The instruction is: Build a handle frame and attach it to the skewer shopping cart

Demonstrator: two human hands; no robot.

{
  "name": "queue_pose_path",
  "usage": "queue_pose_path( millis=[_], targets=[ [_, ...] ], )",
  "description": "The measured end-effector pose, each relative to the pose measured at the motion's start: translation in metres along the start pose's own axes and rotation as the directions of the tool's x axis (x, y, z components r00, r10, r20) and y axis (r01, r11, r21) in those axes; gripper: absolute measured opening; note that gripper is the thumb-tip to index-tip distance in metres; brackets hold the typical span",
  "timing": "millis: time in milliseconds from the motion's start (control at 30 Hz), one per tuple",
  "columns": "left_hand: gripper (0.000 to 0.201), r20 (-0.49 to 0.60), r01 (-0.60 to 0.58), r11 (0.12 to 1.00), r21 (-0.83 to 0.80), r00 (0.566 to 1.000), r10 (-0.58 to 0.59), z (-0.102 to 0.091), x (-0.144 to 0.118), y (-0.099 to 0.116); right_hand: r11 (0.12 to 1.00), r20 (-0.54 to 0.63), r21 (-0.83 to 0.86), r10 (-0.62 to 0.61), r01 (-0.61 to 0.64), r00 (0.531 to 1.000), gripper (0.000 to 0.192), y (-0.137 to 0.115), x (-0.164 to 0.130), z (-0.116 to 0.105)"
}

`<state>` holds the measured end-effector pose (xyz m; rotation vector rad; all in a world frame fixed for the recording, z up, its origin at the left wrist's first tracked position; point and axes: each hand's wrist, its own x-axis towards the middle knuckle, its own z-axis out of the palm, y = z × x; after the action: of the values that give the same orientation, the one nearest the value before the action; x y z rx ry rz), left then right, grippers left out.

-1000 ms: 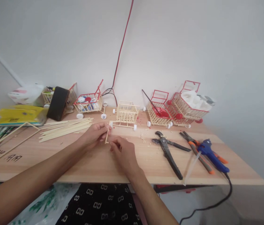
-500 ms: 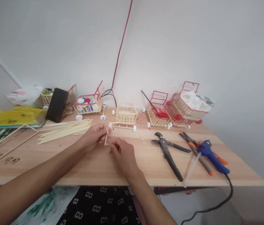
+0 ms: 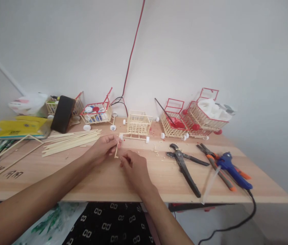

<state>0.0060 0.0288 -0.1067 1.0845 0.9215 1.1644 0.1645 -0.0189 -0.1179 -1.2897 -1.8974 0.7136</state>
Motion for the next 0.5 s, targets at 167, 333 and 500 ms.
queue_pose_path(
  millis=[167,333,500],
  targets=[
    [0.030,0.001,0.001,1.000,0.005,1.000,-0.001,0.0004,-0.0010,0.0013,1.000,0.005,-0.002,0.013,-0.012,1.000,0.016,-0.0012,-0.0008,-0.0003],
    [0.030,-0.004,0.000,1.000,0.002,1.000,0.000,0.0018,-0.0019,0.0032,1.000,0.002,-0.012,-0.020,0.020,1.000,0.016,-0.0012,-0.0015,-0.0008],
    [0.029,-0.013,0.005,1.000,-0.004,1.000,-0.005,0.0024,-0.0015,0.0033,1.000,-0.016,-0.005,-0.031,0.030,0.999,0.015,0.0009,-0.0014,0.0006]
  ],
)
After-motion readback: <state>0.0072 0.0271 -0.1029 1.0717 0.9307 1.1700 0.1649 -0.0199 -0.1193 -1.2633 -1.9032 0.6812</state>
